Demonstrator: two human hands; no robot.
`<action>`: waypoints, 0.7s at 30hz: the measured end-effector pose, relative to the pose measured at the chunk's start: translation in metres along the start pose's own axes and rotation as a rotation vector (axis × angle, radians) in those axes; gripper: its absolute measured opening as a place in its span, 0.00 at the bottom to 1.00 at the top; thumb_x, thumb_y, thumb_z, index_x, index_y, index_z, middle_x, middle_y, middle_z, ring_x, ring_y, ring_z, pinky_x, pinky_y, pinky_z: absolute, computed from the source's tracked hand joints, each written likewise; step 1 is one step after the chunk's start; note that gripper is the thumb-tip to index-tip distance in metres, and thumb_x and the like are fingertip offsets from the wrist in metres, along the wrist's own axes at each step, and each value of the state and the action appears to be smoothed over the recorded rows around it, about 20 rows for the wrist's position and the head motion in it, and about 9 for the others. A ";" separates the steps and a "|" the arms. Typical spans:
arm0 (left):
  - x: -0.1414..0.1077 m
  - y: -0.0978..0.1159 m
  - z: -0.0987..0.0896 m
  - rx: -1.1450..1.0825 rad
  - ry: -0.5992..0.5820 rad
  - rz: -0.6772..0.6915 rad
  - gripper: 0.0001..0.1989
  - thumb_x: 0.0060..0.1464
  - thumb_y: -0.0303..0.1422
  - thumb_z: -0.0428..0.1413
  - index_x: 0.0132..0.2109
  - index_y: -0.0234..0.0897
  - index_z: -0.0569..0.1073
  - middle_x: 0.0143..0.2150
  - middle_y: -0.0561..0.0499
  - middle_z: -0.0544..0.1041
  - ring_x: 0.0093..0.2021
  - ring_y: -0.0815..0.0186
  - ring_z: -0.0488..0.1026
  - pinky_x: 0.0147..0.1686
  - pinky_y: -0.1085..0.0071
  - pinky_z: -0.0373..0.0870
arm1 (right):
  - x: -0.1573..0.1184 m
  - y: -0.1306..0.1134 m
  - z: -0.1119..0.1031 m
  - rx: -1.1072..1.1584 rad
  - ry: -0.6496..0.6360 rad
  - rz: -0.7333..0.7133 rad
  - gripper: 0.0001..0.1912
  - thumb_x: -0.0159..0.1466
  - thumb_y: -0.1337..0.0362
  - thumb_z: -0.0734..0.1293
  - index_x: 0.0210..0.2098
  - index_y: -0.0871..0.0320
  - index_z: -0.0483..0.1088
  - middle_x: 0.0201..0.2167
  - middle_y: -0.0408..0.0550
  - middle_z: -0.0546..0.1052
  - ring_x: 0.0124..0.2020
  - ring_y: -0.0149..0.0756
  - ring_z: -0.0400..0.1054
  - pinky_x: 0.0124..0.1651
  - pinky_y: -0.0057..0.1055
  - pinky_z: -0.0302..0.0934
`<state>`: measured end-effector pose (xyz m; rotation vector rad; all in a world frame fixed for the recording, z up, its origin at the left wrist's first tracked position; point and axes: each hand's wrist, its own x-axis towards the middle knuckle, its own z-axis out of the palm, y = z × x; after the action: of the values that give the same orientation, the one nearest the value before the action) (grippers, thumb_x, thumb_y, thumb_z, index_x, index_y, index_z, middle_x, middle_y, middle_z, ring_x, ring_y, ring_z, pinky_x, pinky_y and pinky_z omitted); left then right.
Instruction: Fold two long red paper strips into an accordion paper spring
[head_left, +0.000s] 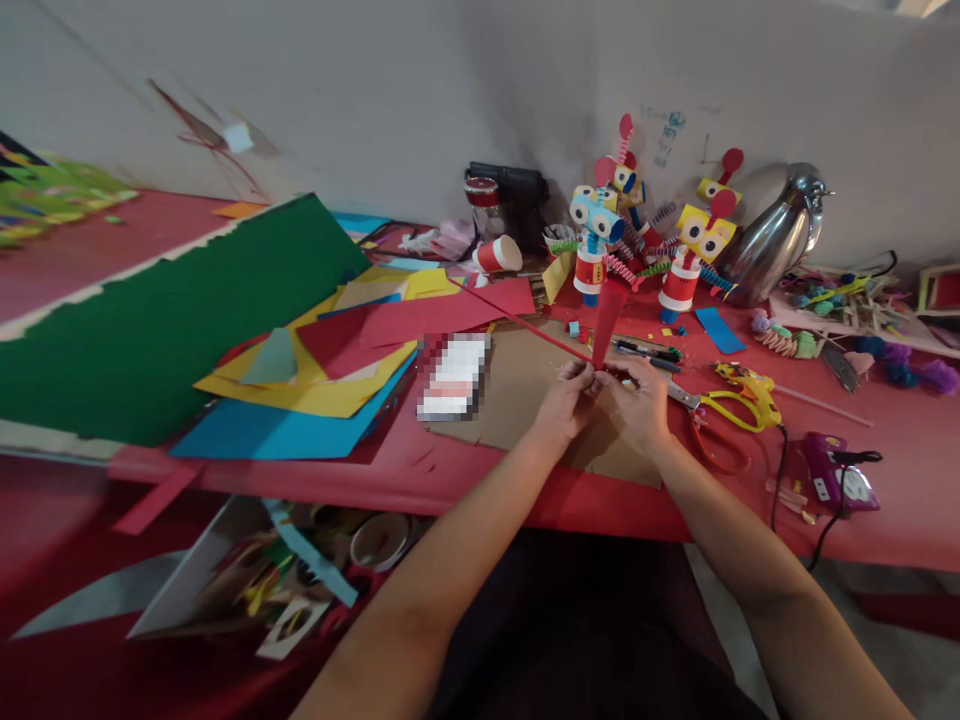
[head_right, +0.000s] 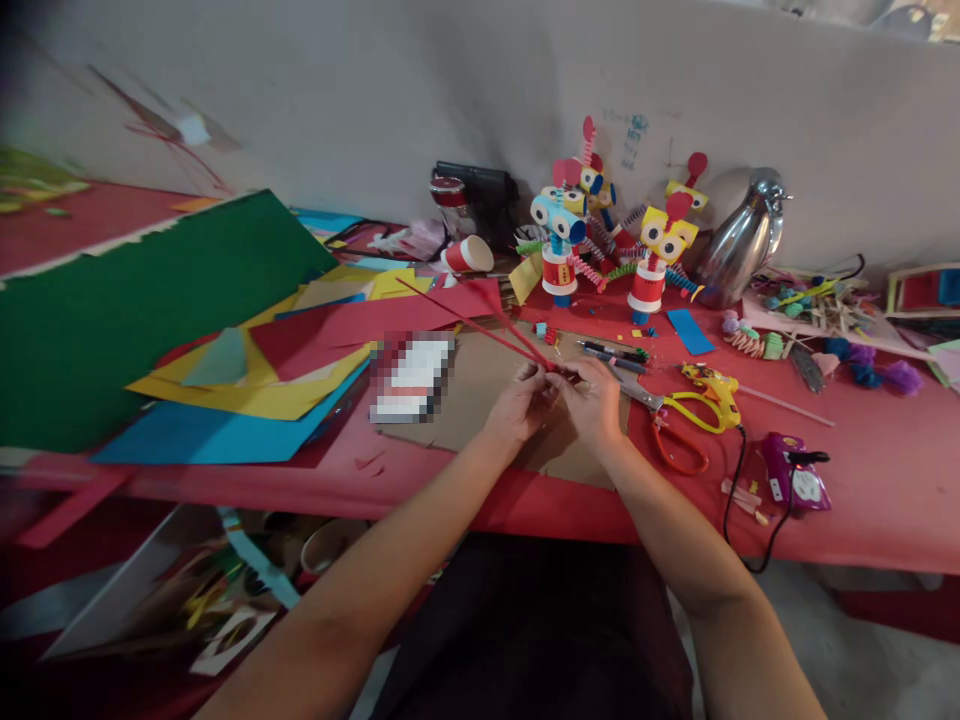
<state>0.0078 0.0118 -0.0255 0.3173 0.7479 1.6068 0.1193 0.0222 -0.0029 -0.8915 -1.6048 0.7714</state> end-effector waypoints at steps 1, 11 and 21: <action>0.000 0.000 0.000 -0.004 0.004 -0.009 0.11 0.42 0.23 0.66 0.27 0.38 0.71 0.26 0.59 0.75 0.27 0.76 0.72 0.35 0.79 0.70 | 0.000 0.001 0.000 0.004 0.010 0.011 0.06 0.59 0.58 0.69 0.30 0.52 0.76 0.31 0.46 0.78 0.36 0.38 0.71 0.43 0.36 0.66; -0.005 0.005 0.009 0.038 -0.031 0.008 0.09 0.38 0.21 0.67 0.28 0.36 0.76 0.27 0.56 0.79 0.29 0.74 0.76 0.37 0.78 0.72 | 0.004 0.003 -0.007 -0.098 0.009 -0.014 0.07 0.59 0.63 0.66 0.27 0.52 0.77 0.30 0.48 0.80 0.35 0.40 0.73 0.42 0.37 0.67; -0.005 0.002 0.014 0.123 0.033 0.153 0.08 0.34 0.27 0.69 0.25 0.37 0.77 0.26 0.53 0.80 0.29 0.69 0.76 0.37 0.71 0.72 | 0.003 0.003 -0.004 -0.005 0.000 0.137 0.08 0.56 0.58 0.68 0.29 0.55 0.77 0.32 0.50 0.81 0.33 0.40 0.74 0.38 0.34 0.68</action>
<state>0.0155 0.0106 -0.0126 0.4471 0.8667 1.7169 0.1229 0.0267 -0.0036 -1.0125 -1.5588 0.8629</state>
